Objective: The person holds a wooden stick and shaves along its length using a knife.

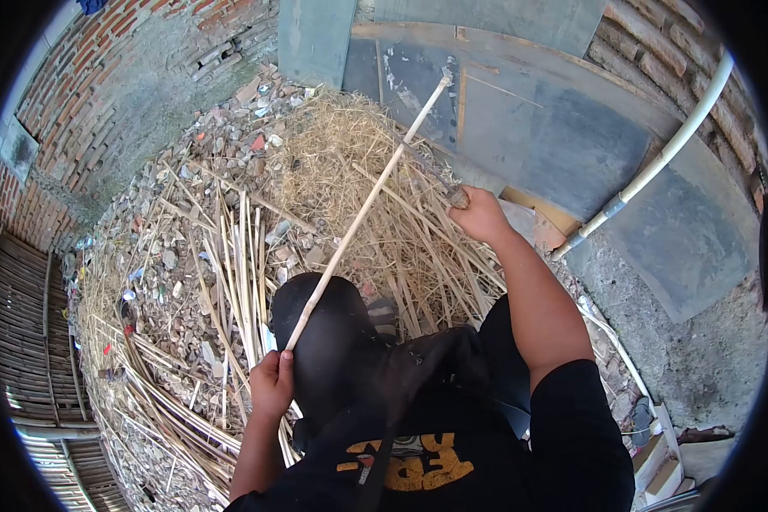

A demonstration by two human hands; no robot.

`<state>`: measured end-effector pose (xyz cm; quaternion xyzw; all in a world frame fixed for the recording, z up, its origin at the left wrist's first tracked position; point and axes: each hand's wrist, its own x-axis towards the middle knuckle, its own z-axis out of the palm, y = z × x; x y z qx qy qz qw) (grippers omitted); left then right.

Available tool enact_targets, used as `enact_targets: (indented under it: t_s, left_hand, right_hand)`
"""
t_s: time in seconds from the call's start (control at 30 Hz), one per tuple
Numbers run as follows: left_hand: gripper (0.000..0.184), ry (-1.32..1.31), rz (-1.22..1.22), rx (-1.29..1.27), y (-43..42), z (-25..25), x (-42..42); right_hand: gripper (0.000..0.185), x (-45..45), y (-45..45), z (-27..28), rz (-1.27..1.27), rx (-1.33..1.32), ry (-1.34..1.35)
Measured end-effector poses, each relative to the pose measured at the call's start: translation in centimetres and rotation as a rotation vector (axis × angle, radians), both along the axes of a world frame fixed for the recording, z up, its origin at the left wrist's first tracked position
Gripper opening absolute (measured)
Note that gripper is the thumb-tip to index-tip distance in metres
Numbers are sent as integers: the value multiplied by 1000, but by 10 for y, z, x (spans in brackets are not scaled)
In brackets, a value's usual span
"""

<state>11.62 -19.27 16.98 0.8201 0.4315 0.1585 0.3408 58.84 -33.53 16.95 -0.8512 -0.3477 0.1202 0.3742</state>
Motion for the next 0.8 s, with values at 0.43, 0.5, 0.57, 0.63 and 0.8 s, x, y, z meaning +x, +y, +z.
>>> enact_targets:
  t_s: [0.43, 0.5, 0.57, 0.63, 0.8]
  left_hand:
    - [45, 85, -70, 85, -12, 14, -1]
    - [45, 100, -66, 126, -12, 13, 2]
    - [46, 125, -72, 123, -12, 18, 4]
    - [47, 139, -76, 111, -11, 22, 5]
    - [47, 94, -97, 118, -8, 12, 3]
  right_hand:
    - [26, -32, 0, 27, 337, -181, -91]
    - [28, -15, 0, 18, 172, -119, -50]
    - [31, -14, -3, 4, 185, -107, -113]
    - [31, -29, -4, 20, 248, -208, -129]
    - [29, -64, -11, 61, 440, -304, -325]
